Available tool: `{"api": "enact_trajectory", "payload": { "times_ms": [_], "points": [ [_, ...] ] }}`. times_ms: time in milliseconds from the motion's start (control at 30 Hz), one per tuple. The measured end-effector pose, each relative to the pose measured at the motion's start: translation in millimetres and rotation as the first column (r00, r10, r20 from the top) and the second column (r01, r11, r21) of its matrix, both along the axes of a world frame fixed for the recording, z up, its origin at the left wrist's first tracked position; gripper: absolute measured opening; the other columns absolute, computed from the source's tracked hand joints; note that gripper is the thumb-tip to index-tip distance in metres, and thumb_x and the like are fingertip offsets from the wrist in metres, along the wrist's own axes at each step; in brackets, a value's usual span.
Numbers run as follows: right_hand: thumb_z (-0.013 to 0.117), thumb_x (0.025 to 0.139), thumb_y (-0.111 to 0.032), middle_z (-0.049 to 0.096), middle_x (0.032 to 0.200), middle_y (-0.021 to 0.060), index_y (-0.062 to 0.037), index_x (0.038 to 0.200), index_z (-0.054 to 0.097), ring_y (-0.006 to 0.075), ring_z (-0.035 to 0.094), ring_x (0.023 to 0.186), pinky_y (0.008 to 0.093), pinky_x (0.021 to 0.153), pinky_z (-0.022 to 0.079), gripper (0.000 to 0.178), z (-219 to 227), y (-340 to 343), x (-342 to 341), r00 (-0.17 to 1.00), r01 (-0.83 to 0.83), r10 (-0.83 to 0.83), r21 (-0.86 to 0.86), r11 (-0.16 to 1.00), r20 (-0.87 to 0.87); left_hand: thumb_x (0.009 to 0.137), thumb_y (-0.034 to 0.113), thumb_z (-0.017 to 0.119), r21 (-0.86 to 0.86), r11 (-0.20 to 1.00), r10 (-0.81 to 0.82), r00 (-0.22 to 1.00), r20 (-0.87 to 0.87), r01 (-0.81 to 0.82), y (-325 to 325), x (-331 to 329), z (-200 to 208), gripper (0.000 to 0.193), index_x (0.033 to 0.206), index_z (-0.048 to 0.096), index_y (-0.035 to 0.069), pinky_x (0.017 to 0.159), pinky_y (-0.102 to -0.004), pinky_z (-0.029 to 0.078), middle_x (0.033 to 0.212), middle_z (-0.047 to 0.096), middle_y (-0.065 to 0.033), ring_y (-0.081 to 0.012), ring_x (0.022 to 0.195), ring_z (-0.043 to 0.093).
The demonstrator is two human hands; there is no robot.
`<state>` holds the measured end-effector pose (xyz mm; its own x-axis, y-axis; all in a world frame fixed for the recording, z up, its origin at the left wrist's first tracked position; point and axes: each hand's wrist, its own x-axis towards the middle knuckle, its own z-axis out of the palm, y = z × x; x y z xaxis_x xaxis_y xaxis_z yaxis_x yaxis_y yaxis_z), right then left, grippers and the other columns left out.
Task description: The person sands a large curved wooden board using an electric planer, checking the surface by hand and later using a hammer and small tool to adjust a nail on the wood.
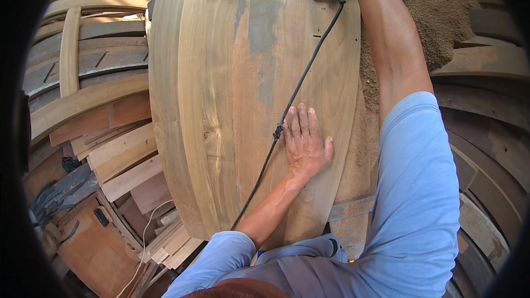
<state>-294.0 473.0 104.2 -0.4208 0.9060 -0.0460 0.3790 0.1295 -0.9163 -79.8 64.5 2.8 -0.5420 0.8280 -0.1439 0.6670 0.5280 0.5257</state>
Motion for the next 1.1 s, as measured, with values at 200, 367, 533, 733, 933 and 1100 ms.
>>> {"api": "enact_trajectory", "payload": {
  "times_ms": [200, 367, 533, 733, 933, 1100],
  "points": [
    [0.061, 0.098, -0.05, 0.062, 0.069, 0.0033, -0.0117, 0.102, 0.076, 0.0149, 0.056, 0.056, 0.0341, 0.051, 0.047, 0.041, 8.1, 10.0, -14.9, 1.0, 0.003, -0.003, -0.005, 1.0, 0.006, 0.083, 0.039, 0.07, -0.013, 1.0, -0.007, 1.0, -0.013, 0.007, -0.4, 0.5, 0.2, 0.096, 0.156, 0.029, -0.009, 0.123, -0.065, 0.012, 0.167, 0.019, -0.0293, -0.0476, 0.157, 0.008],
    [0.06, 0.098, -0.051, 0.062, 0.07, 0.0037, -0.012, 0.102, 0.077, 0.0152, 0.057, 0.059, 0.0345, 0.054, 0.047, 0.043, 13.5, 15.9, -25.5, 0.999, 0.036, -0.035, -0.027, 0.999, 0.038, 0.082, 0.04, 0.07, -0.009, 1.0, -0.01, 0.999, -0.043, 0.009, -0.1, -1.1, 1.8, 0.097, 0.155, 0.03, -0.009, 0.123, -0.0654, 0.011, 0.166, 0.021, -0.0297, -0.048, 0.156, 0.011],
    [0.058, 0.098, -0.054, 0.064, 0.072, 0.0044, -0.012, 0.1, 0.077, 0.0161, 0.059, 0.063, 0.0359, 0.061, 0.048, 0.046, 21.3, 20.8, -37.6, 0.992, 0.041, -0.042, 0.014, 0.999, 0.122, 0.081, 0.04, 0.071, 0.013, 1.0, 0.001, 0.998, -0.064, 0.0, -0.9, -3.6, 2.5, 0.097, 0.155, 0.03, -0.009, 0.123, -0.0658, 0.01, 0.166, 0.021, -0.0307, -0.0491, 0.156, 0.012],
    [0.058, 0.099, -0.054, 0.063, 0.07, 0.0034, -0.0099, 0.096, 0.075, 0.0152, 0.058, 0.063, 0.0354, 0.06, 0.047, 0.047, 6.0, 51.6, -53.4, 0.999, 0.043, -0.044, 0.049, 0.998, 0.013, 0.081, 0.039, 0.071, 0.005, 1.0, -0.013, 0.999, -0.033, 0.013, 1.2, -3.7, 5.5, 0.098, 0.155, 0.029, -0.009, 0.123, -0.0666, 0.009, 0.166, 0.02, -0.0318, -0.05, 0.156, 0.012],
    [0.061, 0.099, -0.051, 0.061, 0.07, 0.002, -0.0094, 0.094, 0.072, 0.0133, 0.057, 0.062, 0.0333, 0.058, 0.046, 0.044, 1.5, 56.3, -64.6, 0.999, 0.024, -0.023, 0.044, 0.999, -0.027, 0.081, 0.04, 0.071, 0.006, 1.0, -0.009, 0.999, -0.041, 0.009, 0.7, -3.7, 4.5, 0.098, 0.155, 0.029, -0.01, 0.124, -0.0653, 0.005, 0.166, 0.02, -0.0316, -0.0496, 0.156, 0.01],
    [0.063, 0.099, -0.05, 0.06, 0.071, 0.0008, -0.009, 0.092, 0.07, 0.0117, 0.056, 0.06, 0.0315, 0.056, 0.046, 0.042, 1.2, 61.4, -73.7, 0.996, 0.014, -0.011, 0.04, 0.999, -0.083, 0.082, 0.04, 0.07, -0.008, 1.0, -0.009, 0.999, -0.048, 0.009, 0.9, -5.0, 5.5, 0.098, 0.155, 0.028, -0.009, 0.123, -0.0657, 0.005, 0.166, 0.02, -0.032, -0.0498, 0.156, 0.009]
  ]
}}
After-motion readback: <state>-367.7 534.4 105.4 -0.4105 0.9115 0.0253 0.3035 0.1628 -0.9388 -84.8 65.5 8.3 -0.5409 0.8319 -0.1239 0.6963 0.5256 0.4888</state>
